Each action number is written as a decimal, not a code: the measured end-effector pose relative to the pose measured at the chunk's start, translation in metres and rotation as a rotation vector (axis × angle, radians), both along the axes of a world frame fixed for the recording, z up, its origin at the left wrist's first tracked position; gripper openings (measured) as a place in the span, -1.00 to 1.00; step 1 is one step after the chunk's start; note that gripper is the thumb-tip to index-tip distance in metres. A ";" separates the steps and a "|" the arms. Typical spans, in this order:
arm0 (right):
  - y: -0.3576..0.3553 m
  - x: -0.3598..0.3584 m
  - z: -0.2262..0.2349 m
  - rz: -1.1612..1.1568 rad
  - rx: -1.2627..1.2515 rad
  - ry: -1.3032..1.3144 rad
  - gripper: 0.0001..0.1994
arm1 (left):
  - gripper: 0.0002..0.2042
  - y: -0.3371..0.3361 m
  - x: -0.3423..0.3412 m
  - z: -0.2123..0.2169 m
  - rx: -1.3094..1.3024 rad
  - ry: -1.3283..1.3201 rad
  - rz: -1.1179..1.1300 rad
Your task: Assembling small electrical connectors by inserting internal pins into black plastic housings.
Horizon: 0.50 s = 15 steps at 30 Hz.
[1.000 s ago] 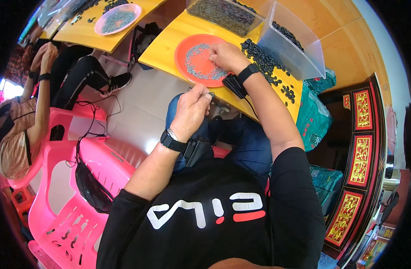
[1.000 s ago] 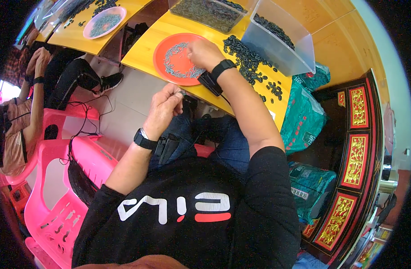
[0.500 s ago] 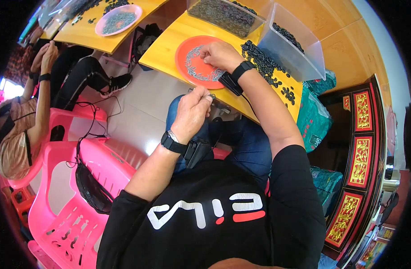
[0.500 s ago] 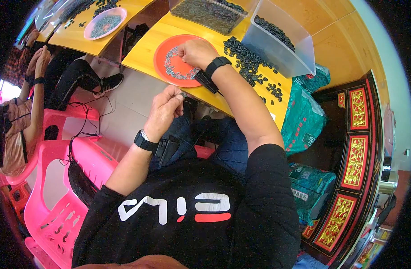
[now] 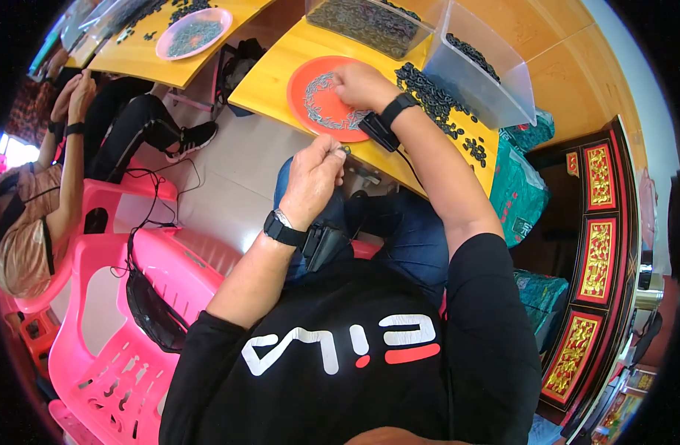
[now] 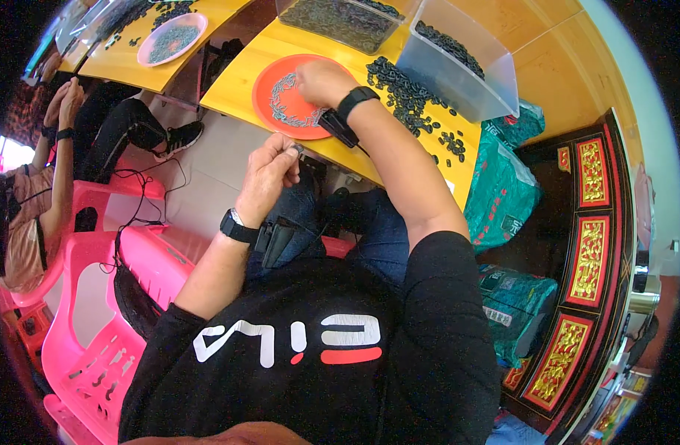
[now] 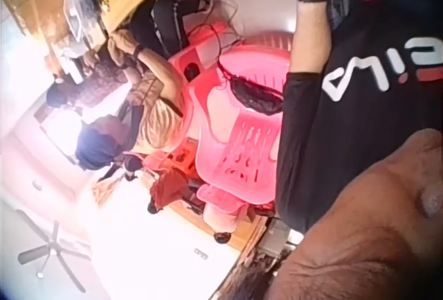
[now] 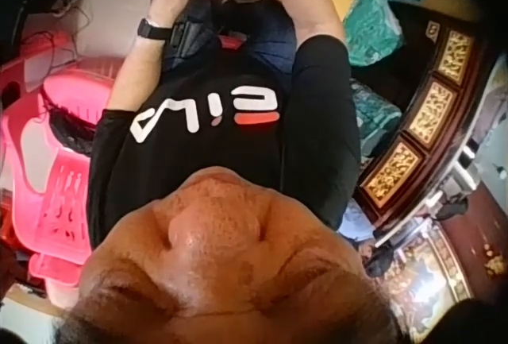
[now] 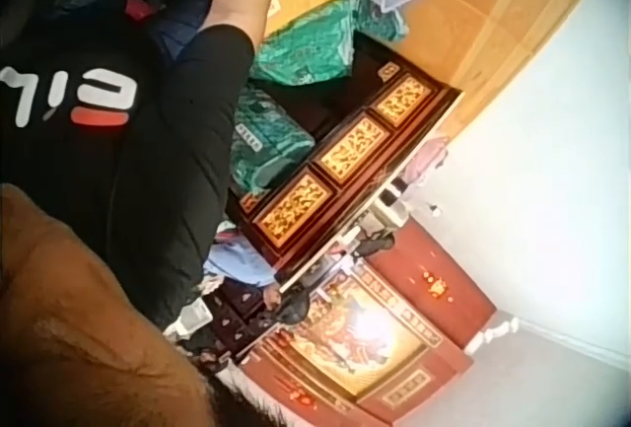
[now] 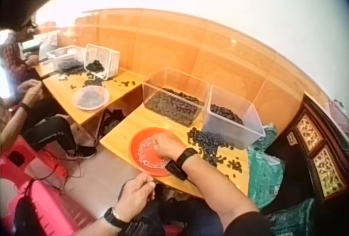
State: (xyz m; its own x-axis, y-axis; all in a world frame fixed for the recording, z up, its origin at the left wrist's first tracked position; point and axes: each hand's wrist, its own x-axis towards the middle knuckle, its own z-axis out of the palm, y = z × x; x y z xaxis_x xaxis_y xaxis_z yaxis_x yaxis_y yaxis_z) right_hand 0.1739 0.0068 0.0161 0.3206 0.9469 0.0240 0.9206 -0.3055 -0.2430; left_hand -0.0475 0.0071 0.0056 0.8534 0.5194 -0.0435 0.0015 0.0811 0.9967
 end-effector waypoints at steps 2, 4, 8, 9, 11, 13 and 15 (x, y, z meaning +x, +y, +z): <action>-0.012 0.000 0.010 -0.036 0.100 0.265 -0.94 | -0.88 -0.002 -0.001 0.005 -0.037 -0.009 0.003; -0.026 -0.002 0.019 -0.076 0.201 0.529 -0.94 | -0.88 -0.002 -0.002 0.003 -0.029 -0.007 -0.014; -0.057 -0.012 0.022 -0.026 0.293 0.863 -0.91 | -0.87 -0.003 -0.001 0.001 0.038 0.017 -0.076; -0.064 -0.013 0.019 -0.044 0.330 0.955 -0.91 | -0.87 -0.004 0.000 0.001 0.040 0.020 -0.082; -0.073 -0.023 0.020 -0.095 0.383 1.108 -0.89 | -0.90 -0.003 0.000 0.002 -0.016 0.031 -0.045; -0.083 -0.038 0.023 -0.120 0.434 1.141 -0.87 | -0.90 -0.003 0.000 0.000 -0.018 0.046 -0.040; -0.091 -0.038 0.012 -0.113 0.469 1.186 -0.81 | -0.90 -0.003 0.001 -0.001 -0.020 0.060 -0.036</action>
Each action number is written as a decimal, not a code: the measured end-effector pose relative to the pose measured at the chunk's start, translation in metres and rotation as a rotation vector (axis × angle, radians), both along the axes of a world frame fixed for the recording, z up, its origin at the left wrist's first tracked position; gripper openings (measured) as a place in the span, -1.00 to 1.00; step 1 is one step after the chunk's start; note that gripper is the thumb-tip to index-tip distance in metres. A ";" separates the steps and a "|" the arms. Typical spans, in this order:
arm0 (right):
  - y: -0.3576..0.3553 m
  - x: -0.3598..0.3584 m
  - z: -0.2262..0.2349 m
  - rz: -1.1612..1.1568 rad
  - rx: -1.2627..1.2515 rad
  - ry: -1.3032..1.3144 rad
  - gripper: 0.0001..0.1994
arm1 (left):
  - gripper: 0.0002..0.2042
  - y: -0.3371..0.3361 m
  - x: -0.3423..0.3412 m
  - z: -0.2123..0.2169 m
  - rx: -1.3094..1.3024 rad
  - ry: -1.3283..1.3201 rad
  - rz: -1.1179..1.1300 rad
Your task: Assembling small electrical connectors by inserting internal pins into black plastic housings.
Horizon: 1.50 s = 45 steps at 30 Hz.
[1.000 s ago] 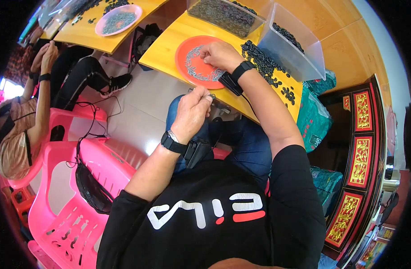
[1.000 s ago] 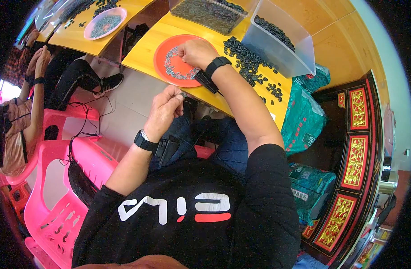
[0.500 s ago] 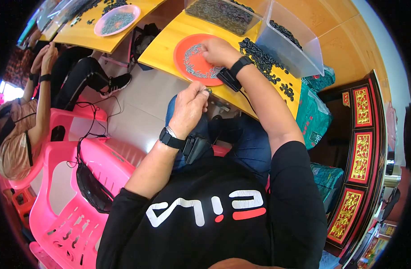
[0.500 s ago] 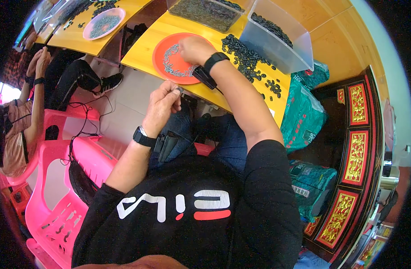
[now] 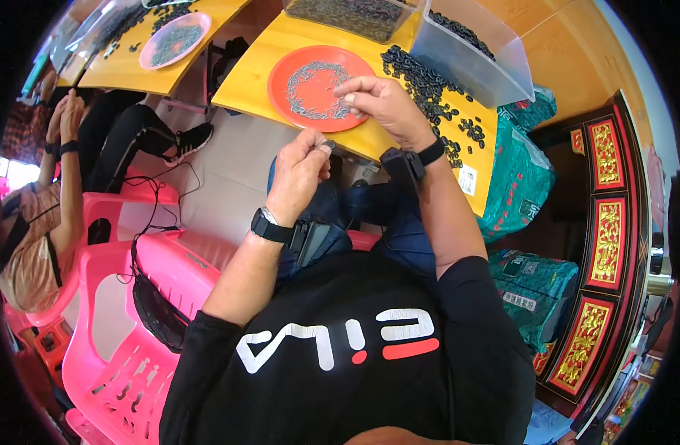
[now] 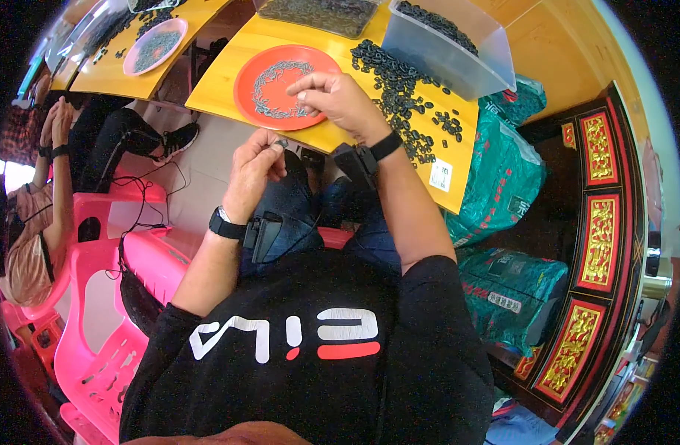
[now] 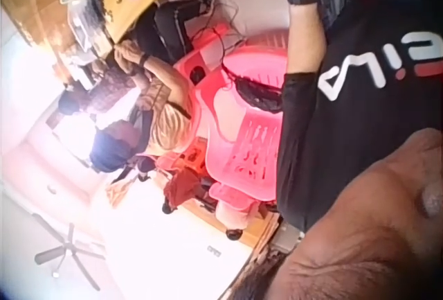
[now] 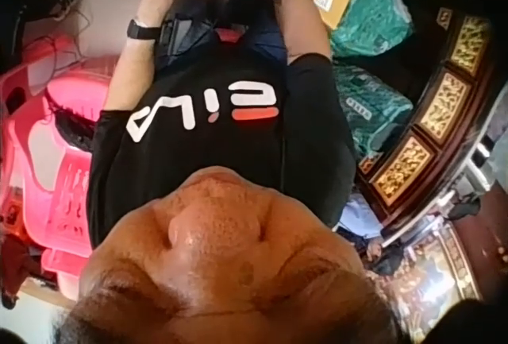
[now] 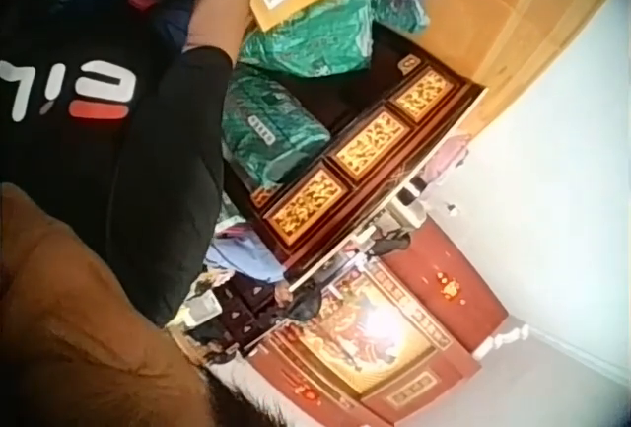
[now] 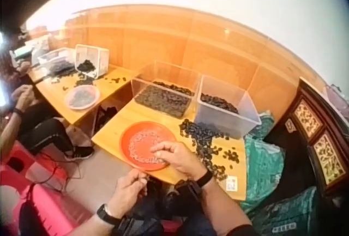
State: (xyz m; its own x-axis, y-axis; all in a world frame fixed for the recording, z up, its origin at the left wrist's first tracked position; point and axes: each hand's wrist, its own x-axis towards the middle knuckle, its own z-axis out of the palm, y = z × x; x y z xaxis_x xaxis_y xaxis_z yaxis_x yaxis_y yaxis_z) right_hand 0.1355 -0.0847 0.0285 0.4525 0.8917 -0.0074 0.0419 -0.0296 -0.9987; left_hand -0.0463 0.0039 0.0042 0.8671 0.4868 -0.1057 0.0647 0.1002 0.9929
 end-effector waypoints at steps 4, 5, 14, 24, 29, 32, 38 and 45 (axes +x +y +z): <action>-0.021 -0.028 -0.002 -0.034 0.077 0.273 -0.85 | -0.90 0.000 0.000 -0.002 -0.025 -0.039 -0.034; -0.025 -0.034 -0.003 -0.034 0.078 0.279 -0.85 | -0.90 -0.001 -0.001 -0.002 -0.016 -0.040 -0.040; -0.040 -0.059 -0.011 -0.063 0.066 0.200 -0.88 | -0.89 -0.006 0.000 -0.006 0.031 -0.061 -0.043; -0.051 -0.056 -0.007 -0.120 0.006 0.013 -0.85 | -0.92 -0.011 -0.002 -0.003 0.344 -0.068 -0.137; -0.056 -0.062 0.000 -0.063 -0.111 -0.158 -0.86 | -0.89 -0.011 -0.002 -0.003 0.264 -0.043 -0.187; -0.056 -0.061 -0.002 -0.063 -0.094 -0.132 -0.86 | -0.89 -0.009 -0.002 -0.003 0.198 -0.019 -0.199; -0.057 -0.059 0.001 -0.085 -0.112 -0.098 -0.86 | -0.91 -0.012 -0.001 -0.003 0.338 -0.039 -0.115; -0.058 -0.060 -0.004 -0.049 -0.160 -0.110 -0.88 | -0.92 -0.014 0.000 0.001 0.500 -0.057 -0.138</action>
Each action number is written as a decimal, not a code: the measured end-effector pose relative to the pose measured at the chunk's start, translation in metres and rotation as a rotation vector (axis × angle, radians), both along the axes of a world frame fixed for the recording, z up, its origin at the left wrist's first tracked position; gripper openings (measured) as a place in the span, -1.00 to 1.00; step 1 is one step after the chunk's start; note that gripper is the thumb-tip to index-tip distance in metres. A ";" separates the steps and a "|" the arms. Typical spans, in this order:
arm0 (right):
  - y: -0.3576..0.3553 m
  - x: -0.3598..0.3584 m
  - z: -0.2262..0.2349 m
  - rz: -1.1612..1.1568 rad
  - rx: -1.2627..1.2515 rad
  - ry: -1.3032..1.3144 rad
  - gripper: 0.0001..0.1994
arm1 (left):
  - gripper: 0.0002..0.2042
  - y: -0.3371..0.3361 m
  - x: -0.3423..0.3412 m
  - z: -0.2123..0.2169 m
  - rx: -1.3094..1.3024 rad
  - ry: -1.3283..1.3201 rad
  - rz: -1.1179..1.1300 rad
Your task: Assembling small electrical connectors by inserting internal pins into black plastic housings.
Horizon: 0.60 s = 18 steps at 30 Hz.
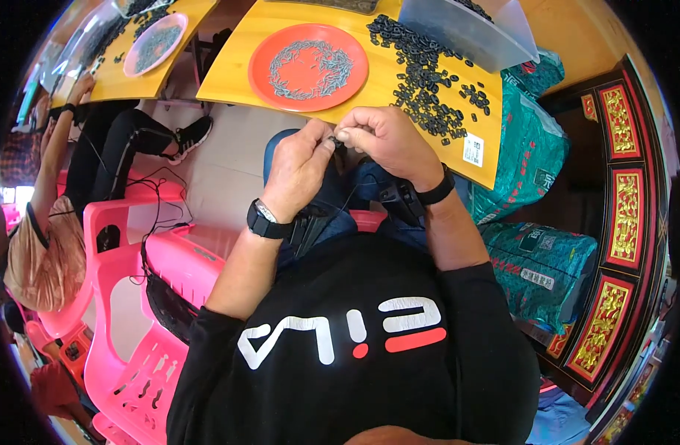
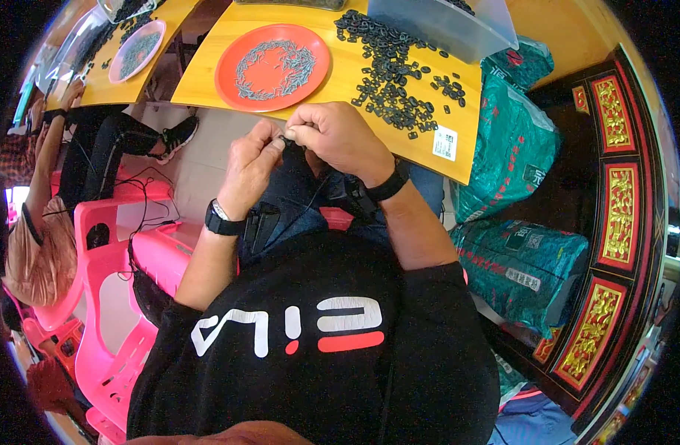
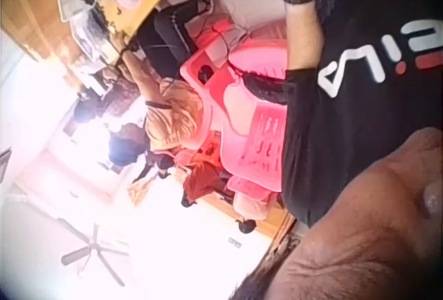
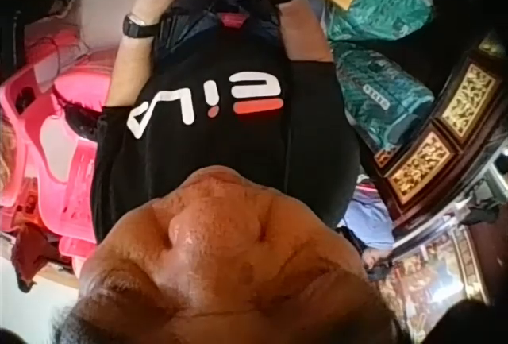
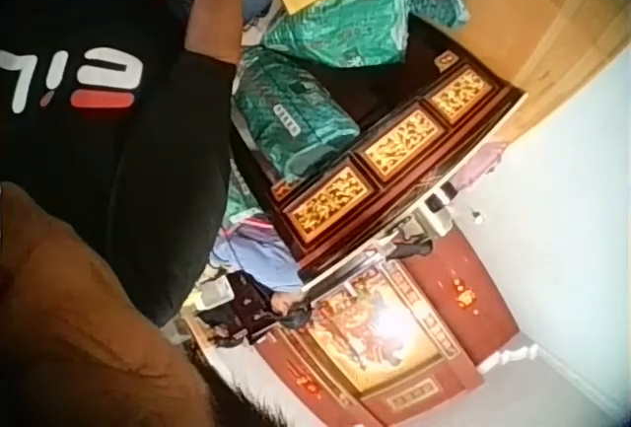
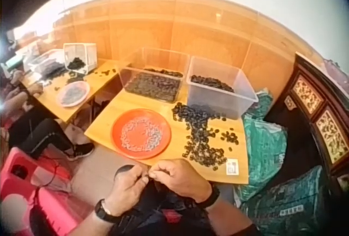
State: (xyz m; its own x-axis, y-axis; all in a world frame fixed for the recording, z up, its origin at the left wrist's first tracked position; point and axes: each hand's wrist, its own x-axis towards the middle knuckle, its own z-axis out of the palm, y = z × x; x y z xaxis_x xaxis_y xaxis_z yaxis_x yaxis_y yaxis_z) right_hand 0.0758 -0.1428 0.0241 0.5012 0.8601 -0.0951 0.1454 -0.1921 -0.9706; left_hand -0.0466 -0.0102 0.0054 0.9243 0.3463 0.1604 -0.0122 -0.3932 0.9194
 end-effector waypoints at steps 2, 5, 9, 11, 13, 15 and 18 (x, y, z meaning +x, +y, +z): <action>0.000 -0.003 0.006 -0.009 -0.026 -0.120 -0.89 | -0.93 -0.001 -0.001 0.001 -0.002 0.011 0.003; 0.002 -0.002 -0.001 -0.006 0.073 -0.281 -0.84 | -0.93 -0.001 -0.001 0.002 0.060 0.015 0.001; 0.001 -0.002 0.006 -0.032 0.080 -0.300 -0.83 | -0.93 -0.001 -0.002 0.005 0.086 0.050 0.008; -0.001 -0.001 0.010 -0.025 0.031 -0.299 -0.82 | -0.93 -0.001 -0.001 0.004 0.097 0.037 0.002; 0.000 -0.002 0.006 -0.020 0.037 -0.326 -0.82 | -0.93 -0.001 -0.001 0.005 0.106 0.040 0.002; 0.001 -0.001 0.002 -0.014 0.045 -0.352 -0.81 | -0.93 -0.001 -0.001 0.005 0.115 0.044 0.003; 0.002 0.000 -0.001 -0.013 0.075 -0.418 -0.82 | -0.93 -0.001 -0.002 0.006 0.107 0.032 -0.007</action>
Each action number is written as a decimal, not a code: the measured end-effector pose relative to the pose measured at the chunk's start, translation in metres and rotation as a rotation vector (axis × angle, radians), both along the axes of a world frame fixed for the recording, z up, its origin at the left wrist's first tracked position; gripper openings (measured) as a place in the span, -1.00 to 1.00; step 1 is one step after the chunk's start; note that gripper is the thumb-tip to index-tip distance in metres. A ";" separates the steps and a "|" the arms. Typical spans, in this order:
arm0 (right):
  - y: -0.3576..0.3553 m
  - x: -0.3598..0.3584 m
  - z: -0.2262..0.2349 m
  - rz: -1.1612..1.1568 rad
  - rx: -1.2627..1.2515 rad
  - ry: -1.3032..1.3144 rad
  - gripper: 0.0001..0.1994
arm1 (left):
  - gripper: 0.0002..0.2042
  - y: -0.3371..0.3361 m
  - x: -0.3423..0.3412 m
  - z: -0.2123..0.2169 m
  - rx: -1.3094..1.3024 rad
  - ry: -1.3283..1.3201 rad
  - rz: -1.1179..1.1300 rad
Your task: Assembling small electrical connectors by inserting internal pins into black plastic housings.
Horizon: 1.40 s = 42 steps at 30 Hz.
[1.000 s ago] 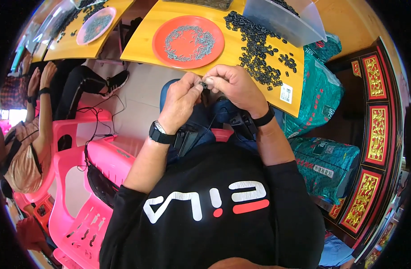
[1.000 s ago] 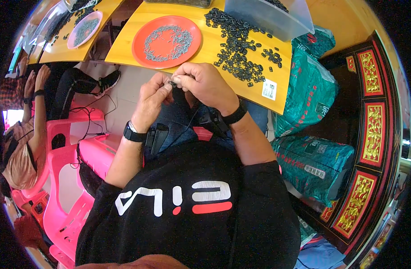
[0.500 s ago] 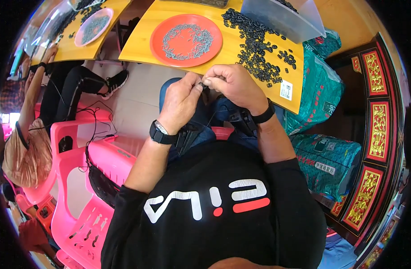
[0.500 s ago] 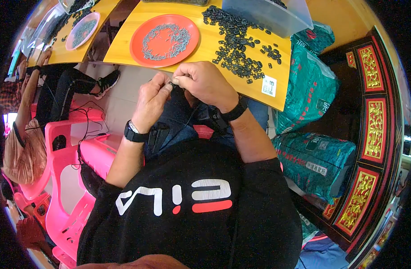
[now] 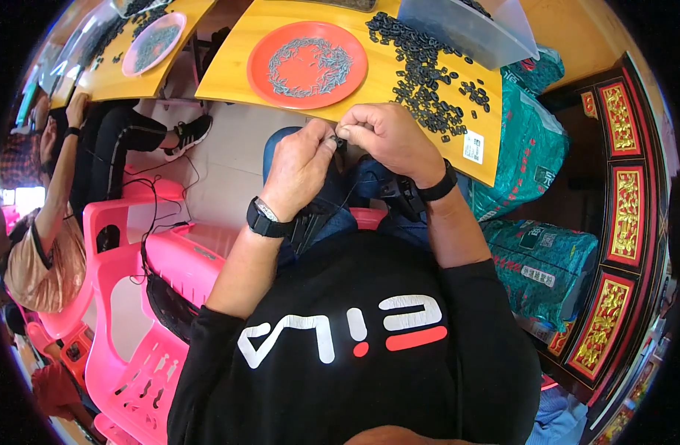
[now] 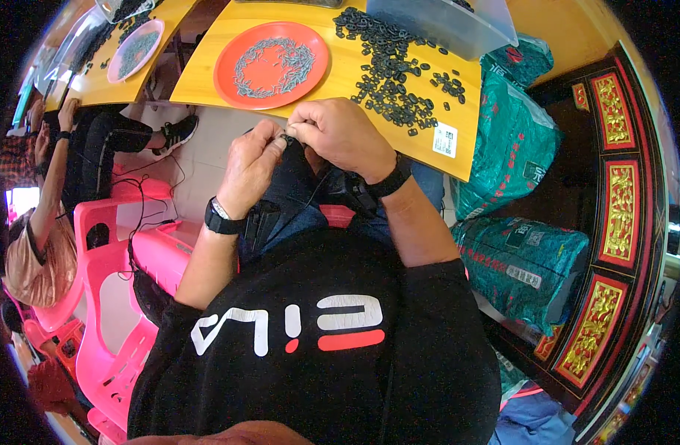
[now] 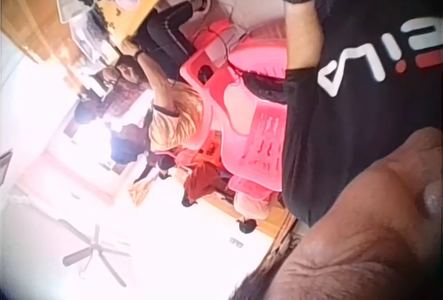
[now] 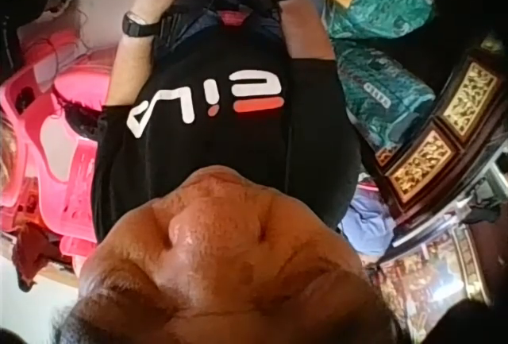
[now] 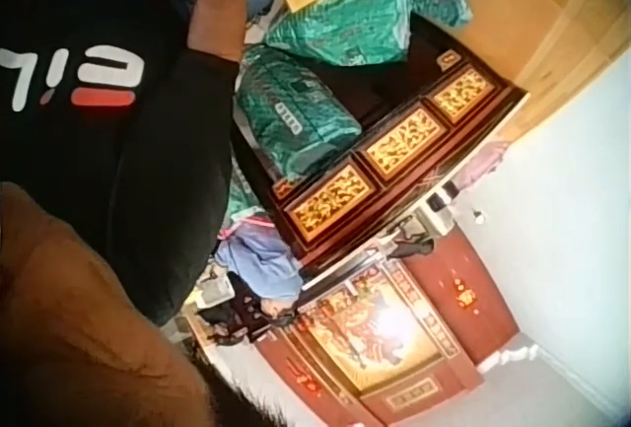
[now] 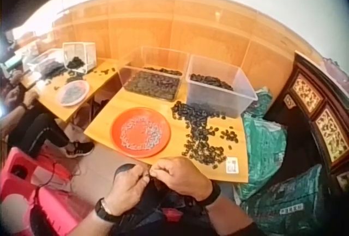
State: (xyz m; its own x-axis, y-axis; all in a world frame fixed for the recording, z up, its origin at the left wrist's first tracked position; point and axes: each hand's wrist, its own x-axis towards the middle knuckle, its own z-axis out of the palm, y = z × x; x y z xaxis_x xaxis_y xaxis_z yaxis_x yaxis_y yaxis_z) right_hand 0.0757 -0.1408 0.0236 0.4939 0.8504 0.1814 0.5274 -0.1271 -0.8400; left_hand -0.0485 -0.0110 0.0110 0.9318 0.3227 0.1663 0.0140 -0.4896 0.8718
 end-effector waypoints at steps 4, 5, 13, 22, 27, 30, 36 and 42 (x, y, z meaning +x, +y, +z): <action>-0.002 -0.001 0.004 -0.004 -0.047 0.092 -0.82 | -0.93 -0.001 0.000 0.001 0.035 0.002 -0.001; -0.002 -0.001 0.004 0.002 -0.064 0.078 -0.82 | -0.93 -0.001 0.000 0.001 0.033 0.002 0.000; -0.001 -0.004 0.008 -0.003 -0.090 0.000 -0.84 | -0.94 -0.002 0.000 -0.002 0.023 -0.007 0.005; 0.002 -0.004 -0.008 -0.015 -0.073 0.251 -0.84 | -0.91 -0.012 0.001 -0.011 -0.028 -0.142 0.050; 0.000 -0.005 -0.014 0.042 -0.027 0.463 -0.85 | -0.87 -0.008 0.004 -0.017 -0.081 -0.091 0.061; -0.006 -0.003 -0.018 0.002 0.027 0.583 -0.83 | -0.92 -0.003 0.004 -0.016 -0.237 0.017 0.069; -0.008 -0.003 -0.024 0.068 0.016 0.637 -0.88 | -0.90 -0.003 0.005 -0.017 -0.521 0.017 0.073; 0.001 -0.009 -0.032 0.042 0.075 0.528 -0.90 | -0.89 0.000 0.003 -0.016 -0.539 0.014 0.060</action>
State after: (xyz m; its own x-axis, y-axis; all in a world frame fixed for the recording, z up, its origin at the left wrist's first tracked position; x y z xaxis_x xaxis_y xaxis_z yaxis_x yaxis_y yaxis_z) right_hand 0.0669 -0.1401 -0.0081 0.5000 0.8658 -0.0209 0.0342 -0.0439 -0.9984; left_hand -0.0457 -0.0110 -0.0052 0.9101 0.4114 -0.0499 0.0417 0.0290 0.9987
